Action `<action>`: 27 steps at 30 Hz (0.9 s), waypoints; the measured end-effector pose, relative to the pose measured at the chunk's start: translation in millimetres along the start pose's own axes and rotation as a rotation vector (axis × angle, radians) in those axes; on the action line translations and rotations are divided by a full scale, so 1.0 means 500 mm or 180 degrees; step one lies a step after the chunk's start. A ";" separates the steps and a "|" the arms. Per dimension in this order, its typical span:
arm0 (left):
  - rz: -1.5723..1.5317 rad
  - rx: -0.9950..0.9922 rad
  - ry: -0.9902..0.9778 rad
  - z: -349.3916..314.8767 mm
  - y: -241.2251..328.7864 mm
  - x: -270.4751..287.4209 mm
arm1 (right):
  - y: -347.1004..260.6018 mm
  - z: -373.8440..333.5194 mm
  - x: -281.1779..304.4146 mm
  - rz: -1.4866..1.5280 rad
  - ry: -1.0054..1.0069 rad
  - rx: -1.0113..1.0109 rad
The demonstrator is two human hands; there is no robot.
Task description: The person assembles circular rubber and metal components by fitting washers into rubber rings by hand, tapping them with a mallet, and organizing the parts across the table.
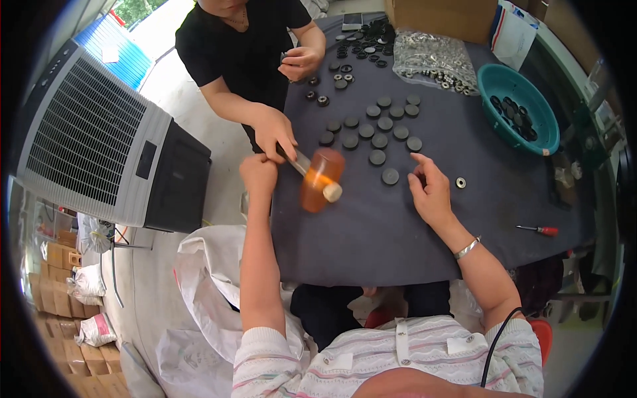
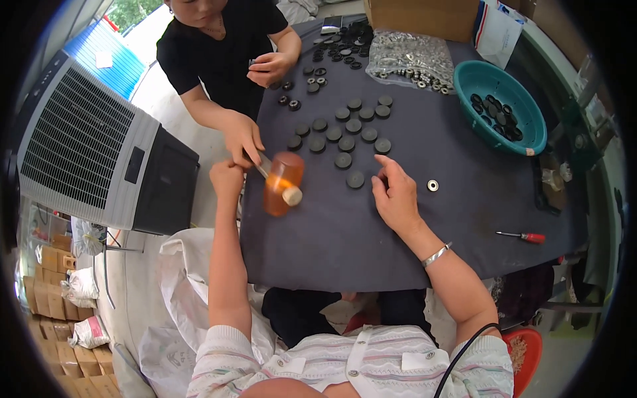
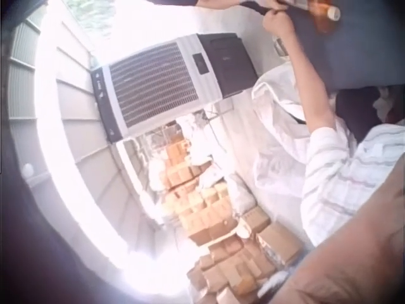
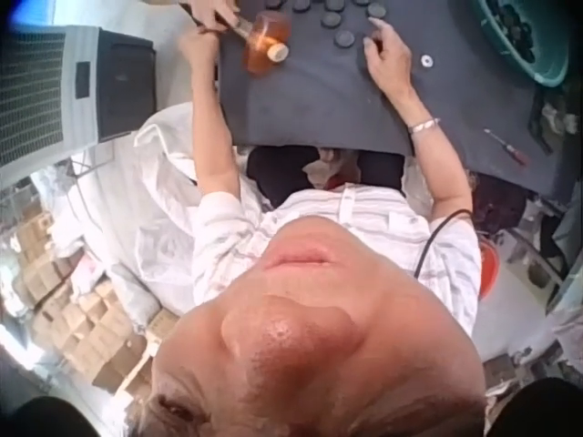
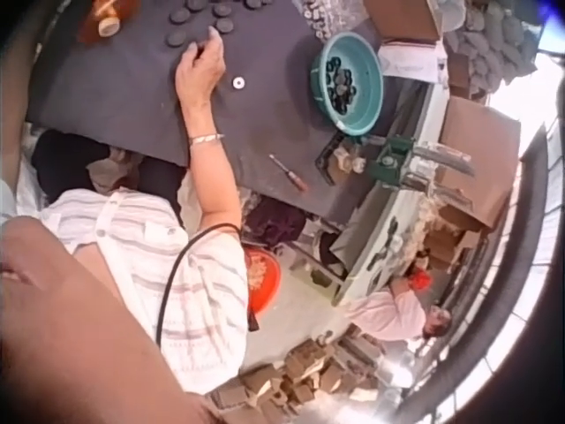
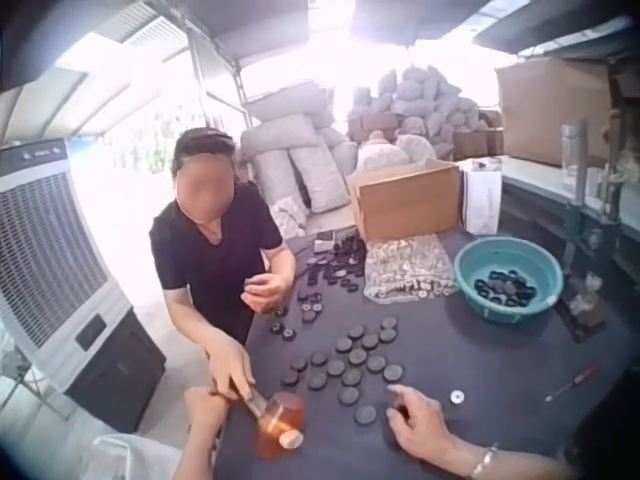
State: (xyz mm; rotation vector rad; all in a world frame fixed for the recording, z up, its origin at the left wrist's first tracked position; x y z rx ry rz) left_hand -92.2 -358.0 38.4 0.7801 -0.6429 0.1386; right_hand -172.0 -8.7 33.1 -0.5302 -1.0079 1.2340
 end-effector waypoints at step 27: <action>-0.2315 0.1046 0.0038 0.128 0.143 -0.080 | 0.003 0.000 0.005 -0.0015 -0.0007 0.0323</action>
Point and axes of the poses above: each hand's wrist, its own z-axis towards the middle knuckle, its own x-axis out of the back of the hand, y = z × x, the point moved 2 cm from there along z, towards the middle knuckle, and after that the axes turned 10 degrees about y, right-handed, at the moved point
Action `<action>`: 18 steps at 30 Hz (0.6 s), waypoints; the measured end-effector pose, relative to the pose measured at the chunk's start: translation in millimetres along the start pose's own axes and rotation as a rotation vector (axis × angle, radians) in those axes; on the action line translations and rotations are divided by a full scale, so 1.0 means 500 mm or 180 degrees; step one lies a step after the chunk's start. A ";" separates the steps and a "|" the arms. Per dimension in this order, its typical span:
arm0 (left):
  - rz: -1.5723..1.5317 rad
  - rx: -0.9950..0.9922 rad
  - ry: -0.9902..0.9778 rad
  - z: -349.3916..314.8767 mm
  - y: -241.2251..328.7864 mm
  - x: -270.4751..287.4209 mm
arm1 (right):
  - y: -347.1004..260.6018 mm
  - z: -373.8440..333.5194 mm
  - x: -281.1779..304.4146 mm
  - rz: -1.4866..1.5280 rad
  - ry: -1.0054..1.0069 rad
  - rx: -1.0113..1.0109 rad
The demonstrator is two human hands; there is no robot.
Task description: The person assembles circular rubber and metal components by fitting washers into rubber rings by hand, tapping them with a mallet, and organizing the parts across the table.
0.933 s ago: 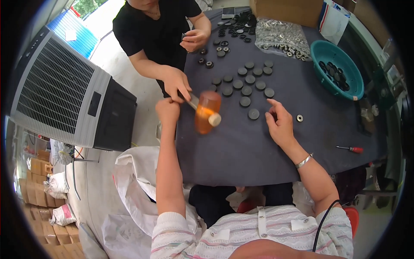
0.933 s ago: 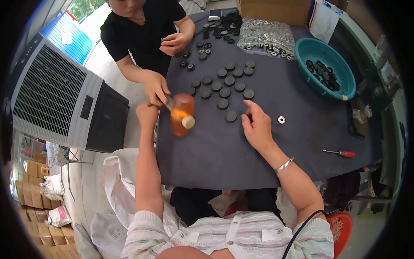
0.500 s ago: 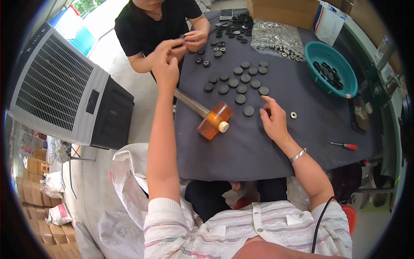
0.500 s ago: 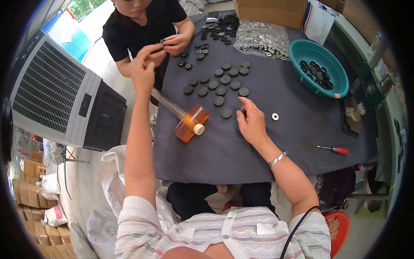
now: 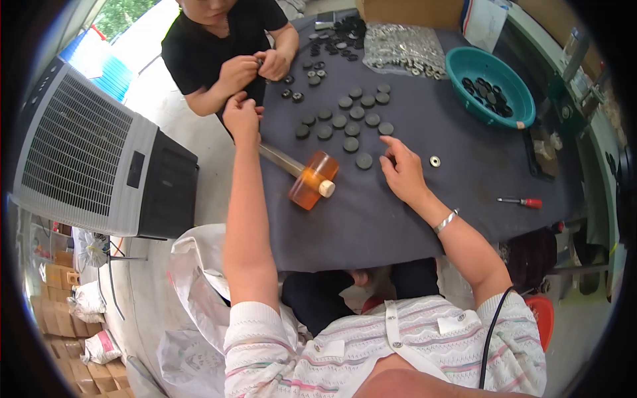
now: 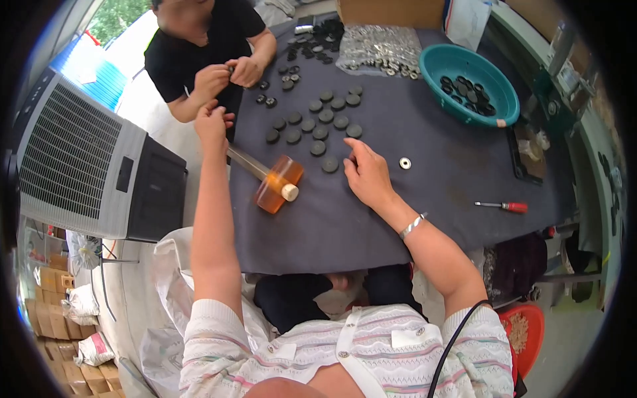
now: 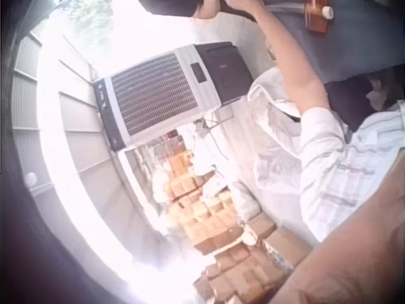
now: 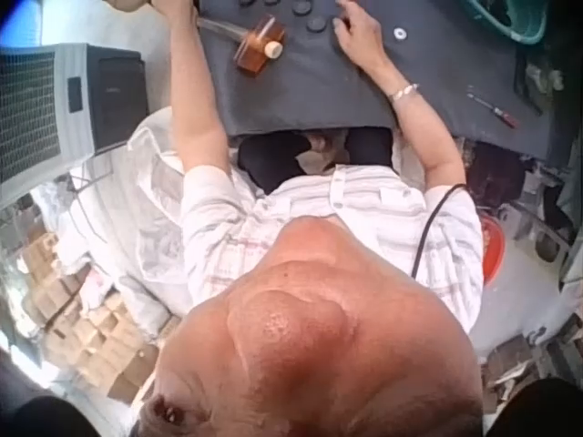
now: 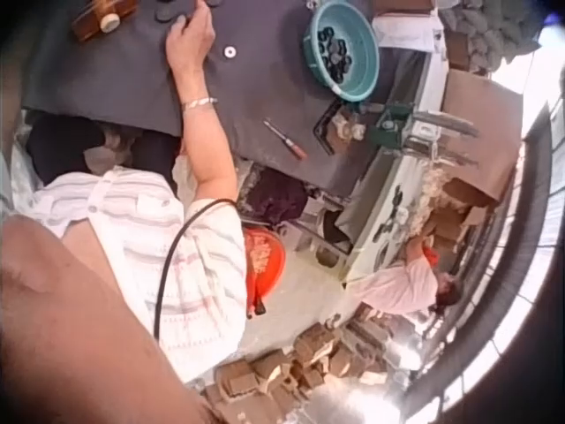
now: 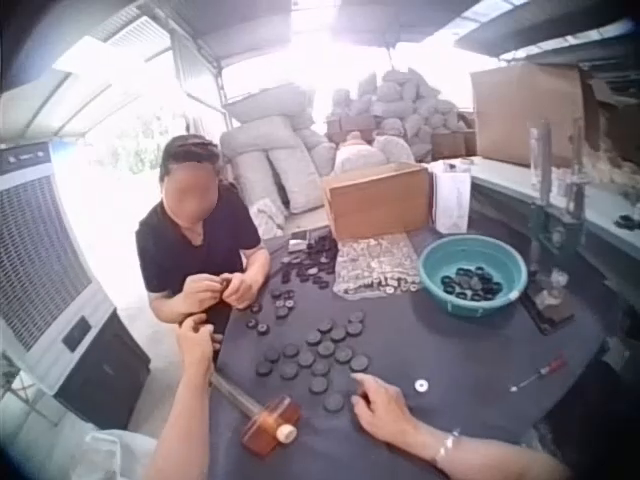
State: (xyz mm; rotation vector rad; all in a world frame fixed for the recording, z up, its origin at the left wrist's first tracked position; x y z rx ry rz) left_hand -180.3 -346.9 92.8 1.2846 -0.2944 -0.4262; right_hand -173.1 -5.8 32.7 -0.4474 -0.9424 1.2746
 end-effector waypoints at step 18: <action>0.3691 -0.2640 -0.2082 -0.066 -0.048 0.091 | -0.005 0.001 0.002 -0.0016 -0.0116 -0.0078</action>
Point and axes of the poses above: each hand's wrist, its own z-axis towards the middle knuckle, its own x-axis out of the back of the hand, y = z × x, the point moved 2 cm from there along z, towards the middle knuckle, and after that the axes turned 10 degrees about y, right-handed, at the moved point
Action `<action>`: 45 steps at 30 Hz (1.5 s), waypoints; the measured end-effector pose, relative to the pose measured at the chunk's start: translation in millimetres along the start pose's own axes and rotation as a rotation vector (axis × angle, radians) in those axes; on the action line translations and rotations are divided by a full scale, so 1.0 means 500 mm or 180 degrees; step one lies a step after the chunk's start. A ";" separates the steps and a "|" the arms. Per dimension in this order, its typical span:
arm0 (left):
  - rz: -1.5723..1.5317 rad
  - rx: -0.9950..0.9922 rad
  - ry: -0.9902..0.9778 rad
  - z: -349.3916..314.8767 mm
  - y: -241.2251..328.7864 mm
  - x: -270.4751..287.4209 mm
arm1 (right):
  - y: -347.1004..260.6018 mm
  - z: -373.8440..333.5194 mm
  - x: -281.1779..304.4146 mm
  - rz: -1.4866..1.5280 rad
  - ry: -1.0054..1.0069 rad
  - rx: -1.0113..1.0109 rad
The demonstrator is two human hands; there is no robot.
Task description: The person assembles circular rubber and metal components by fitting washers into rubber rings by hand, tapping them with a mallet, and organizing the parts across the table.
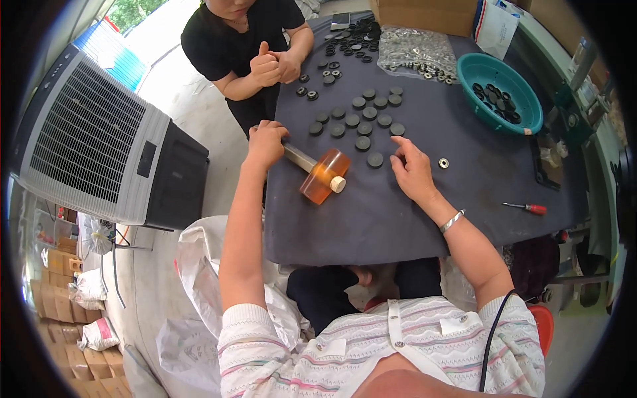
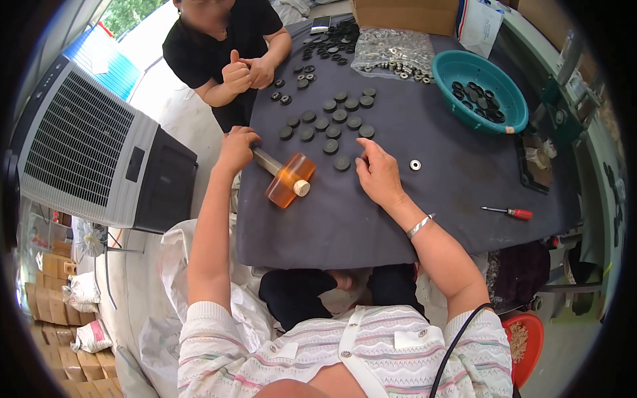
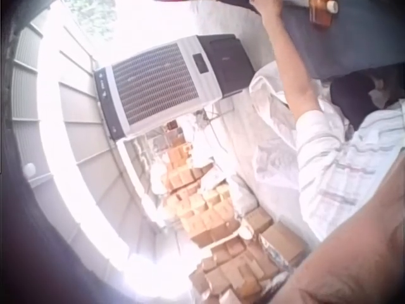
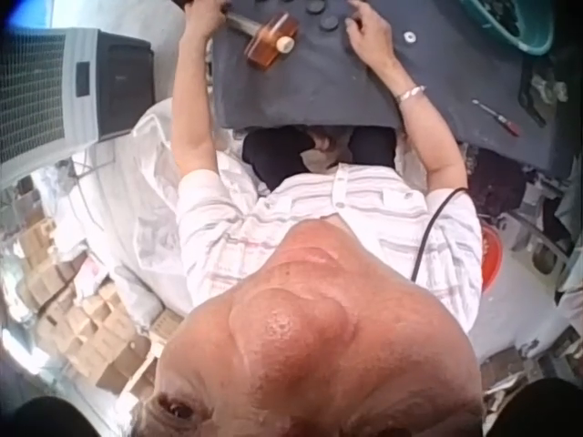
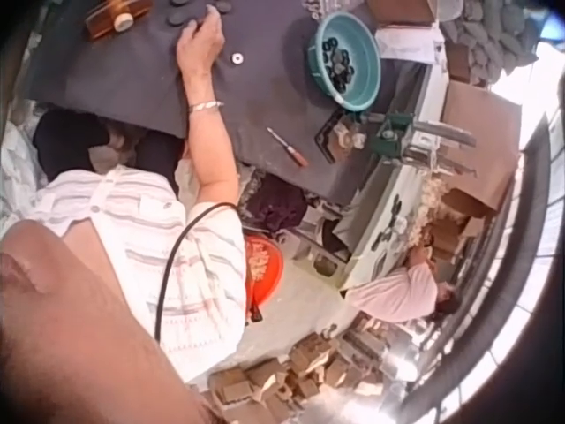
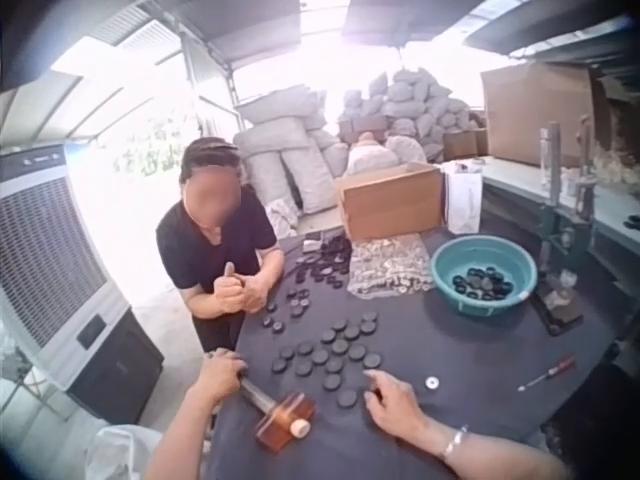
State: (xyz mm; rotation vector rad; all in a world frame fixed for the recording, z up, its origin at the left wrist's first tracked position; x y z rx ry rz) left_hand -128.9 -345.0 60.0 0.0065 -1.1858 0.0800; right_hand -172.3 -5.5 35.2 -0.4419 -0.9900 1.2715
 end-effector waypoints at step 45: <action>-0.1396 -0.0060 0.1403 -0.289 0.246 0.097 | -0.175 0.420 -0.302 -0.0676 -0.0255 0.1356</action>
Point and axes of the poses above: each hand's wrist, its own z-axis towards the middle knuckle, its own x-axis out of the back of the hand, y = z × x, the point moved 2 cm from there along z, towards the middle knuckle, and after that the axes turned 10 degrees about y, right-handed, at the moved point
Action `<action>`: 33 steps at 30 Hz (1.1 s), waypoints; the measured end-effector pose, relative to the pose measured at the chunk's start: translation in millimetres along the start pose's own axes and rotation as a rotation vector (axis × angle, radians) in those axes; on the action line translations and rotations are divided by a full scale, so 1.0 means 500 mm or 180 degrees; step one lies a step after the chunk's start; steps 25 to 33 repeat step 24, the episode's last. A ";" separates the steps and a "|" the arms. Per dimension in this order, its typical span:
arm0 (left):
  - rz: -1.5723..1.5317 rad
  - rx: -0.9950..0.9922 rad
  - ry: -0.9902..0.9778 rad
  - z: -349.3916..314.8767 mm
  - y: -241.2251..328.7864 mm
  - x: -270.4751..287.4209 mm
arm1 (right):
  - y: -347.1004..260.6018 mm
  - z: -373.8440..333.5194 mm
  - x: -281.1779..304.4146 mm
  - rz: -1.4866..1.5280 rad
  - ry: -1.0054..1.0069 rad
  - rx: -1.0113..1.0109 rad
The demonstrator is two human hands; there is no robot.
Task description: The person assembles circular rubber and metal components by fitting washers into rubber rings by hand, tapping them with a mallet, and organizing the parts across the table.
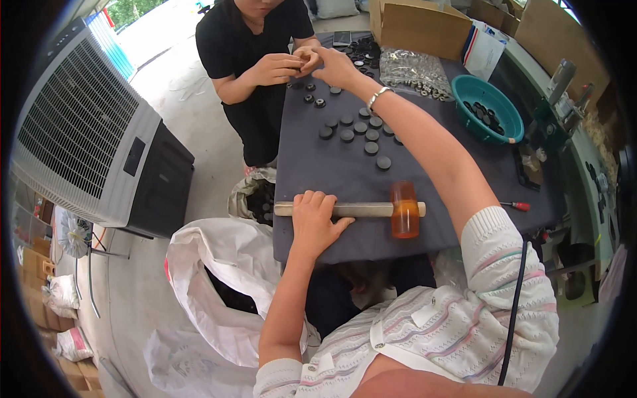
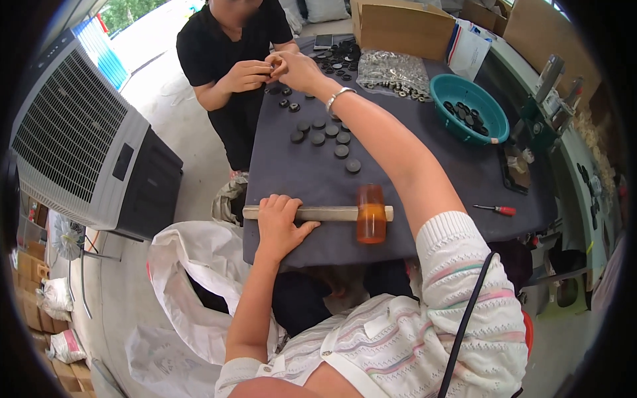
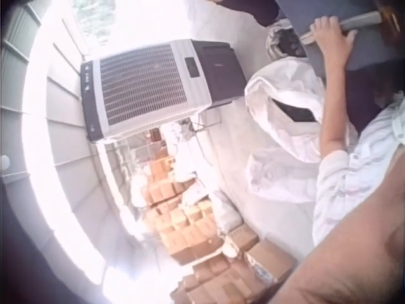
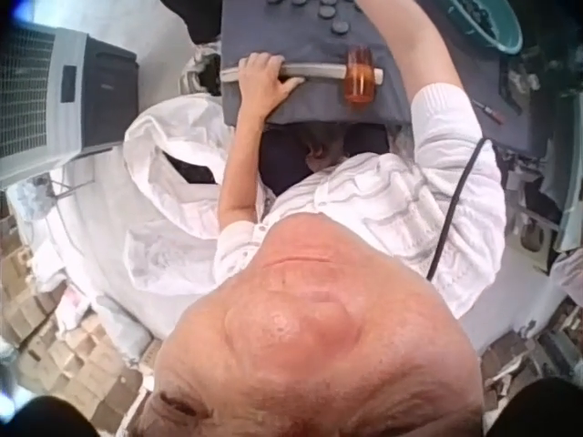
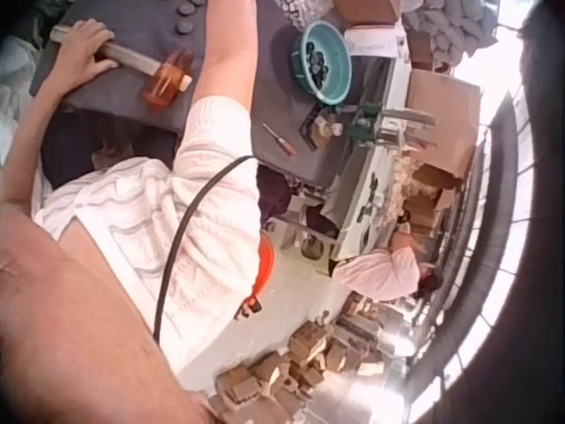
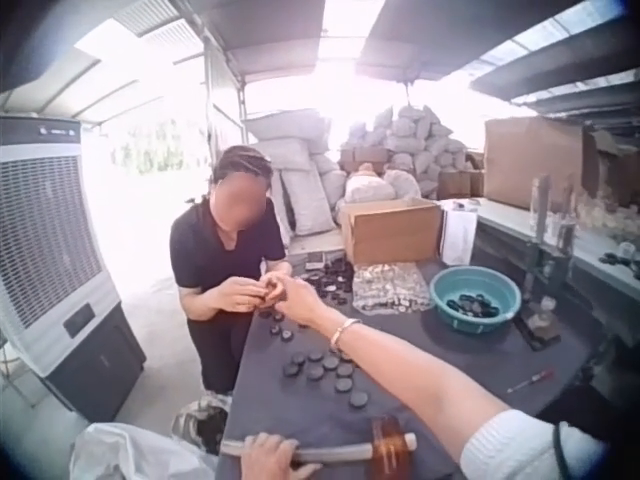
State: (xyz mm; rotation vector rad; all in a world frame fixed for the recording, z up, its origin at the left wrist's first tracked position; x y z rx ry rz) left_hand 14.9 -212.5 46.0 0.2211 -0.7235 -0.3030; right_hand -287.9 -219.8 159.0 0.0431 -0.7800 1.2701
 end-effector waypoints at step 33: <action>-0.0060 0.0057 -0.0034 0.011 -0.004 -0.002 | 0.082 -0.051 -0.036 0.0215 -0.0328 -0.0830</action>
Point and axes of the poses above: each hand's wrist, its own z-axis towards the middle knuckle, its own x-axis out of the back of the hand, y = z × x, the point moved 2 cm from there along z, towards the middle knuckle, and after that the axes turned 10 degrees about y, right-handed, at the moved point
